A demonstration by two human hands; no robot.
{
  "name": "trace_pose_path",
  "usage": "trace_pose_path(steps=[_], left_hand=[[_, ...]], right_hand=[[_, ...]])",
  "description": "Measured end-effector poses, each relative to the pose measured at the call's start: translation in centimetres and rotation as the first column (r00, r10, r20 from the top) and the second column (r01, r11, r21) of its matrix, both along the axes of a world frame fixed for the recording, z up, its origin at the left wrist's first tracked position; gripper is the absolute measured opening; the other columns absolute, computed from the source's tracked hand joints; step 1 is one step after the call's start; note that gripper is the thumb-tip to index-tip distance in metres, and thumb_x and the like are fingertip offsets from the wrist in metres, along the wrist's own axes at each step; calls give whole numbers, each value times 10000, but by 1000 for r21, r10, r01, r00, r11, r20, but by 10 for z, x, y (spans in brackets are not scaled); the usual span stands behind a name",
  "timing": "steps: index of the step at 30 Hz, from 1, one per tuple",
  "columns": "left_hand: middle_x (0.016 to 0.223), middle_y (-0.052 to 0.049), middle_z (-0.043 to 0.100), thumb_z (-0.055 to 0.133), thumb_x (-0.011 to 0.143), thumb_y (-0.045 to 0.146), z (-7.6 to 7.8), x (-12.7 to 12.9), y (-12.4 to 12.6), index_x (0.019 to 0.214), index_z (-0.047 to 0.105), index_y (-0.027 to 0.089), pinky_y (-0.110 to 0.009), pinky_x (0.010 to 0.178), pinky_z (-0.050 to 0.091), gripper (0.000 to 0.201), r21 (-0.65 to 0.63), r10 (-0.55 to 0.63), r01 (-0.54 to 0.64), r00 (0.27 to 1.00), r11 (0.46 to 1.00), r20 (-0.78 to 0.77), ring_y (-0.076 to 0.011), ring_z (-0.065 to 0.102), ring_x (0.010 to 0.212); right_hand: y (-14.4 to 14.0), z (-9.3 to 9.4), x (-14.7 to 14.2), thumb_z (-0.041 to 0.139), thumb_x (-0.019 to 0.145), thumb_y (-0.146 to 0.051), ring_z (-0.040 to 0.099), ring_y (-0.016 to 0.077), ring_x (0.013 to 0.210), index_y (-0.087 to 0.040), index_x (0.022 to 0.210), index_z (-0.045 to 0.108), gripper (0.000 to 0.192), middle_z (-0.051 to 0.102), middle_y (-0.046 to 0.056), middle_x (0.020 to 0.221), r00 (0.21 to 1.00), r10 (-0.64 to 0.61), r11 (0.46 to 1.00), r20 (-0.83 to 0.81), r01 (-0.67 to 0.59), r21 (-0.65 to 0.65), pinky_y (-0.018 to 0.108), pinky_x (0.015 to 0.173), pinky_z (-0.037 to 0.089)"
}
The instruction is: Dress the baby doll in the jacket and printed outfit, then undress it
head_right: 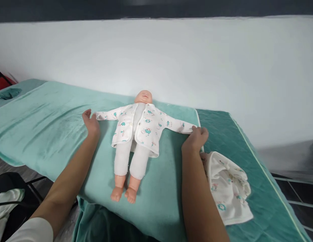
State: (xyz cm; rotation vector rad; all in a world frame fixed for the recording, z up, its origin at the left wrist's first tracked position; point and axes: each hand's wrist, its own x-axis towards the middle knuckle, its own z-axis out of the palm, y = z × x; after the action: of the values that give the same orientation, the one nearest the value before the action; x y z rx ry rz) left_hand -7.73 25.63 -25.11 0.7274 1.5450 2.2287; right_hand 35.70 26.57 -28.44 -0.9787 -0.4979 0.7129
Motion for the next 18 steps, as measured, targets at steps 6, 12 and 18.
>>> trace_pose_path(steps=[6,12,18], left_hand=[[1227,-53,607,581,880,144,5,38,-70,1114,619,201,-287,1094,348,244,-36,-160,156,969,987,-188,-177,529,1212],[1215,-75,638,636,837,197,5,68,-137,1108,669,255,-385,1076,394,279,-164,-519,504,728,848,-448,-238,560,1189],[1242,-115,608,528,871,143,-5,70,-143,1210,598,227,-430,1037,413,356,-287,-472,419,451,861,-757,-251,532,1189]], right_hand=[[-78,36,-83,651,850,-251,388,211,1431,-203,1350,530,517,472,100,1495,773,-31,999,633,36,6,456,1251,199],[-150,48,-141,653,861,-250,390,253,1430,-294,1260,599,405,489,49,1500,476,182,906,860,-421,41,528,1213,267],[-151,38,-144,580,917,-286,491,255,1310,-263,1058,657,162,567,79,1395,427,90,961,900,-273,34,525,1118,383]])
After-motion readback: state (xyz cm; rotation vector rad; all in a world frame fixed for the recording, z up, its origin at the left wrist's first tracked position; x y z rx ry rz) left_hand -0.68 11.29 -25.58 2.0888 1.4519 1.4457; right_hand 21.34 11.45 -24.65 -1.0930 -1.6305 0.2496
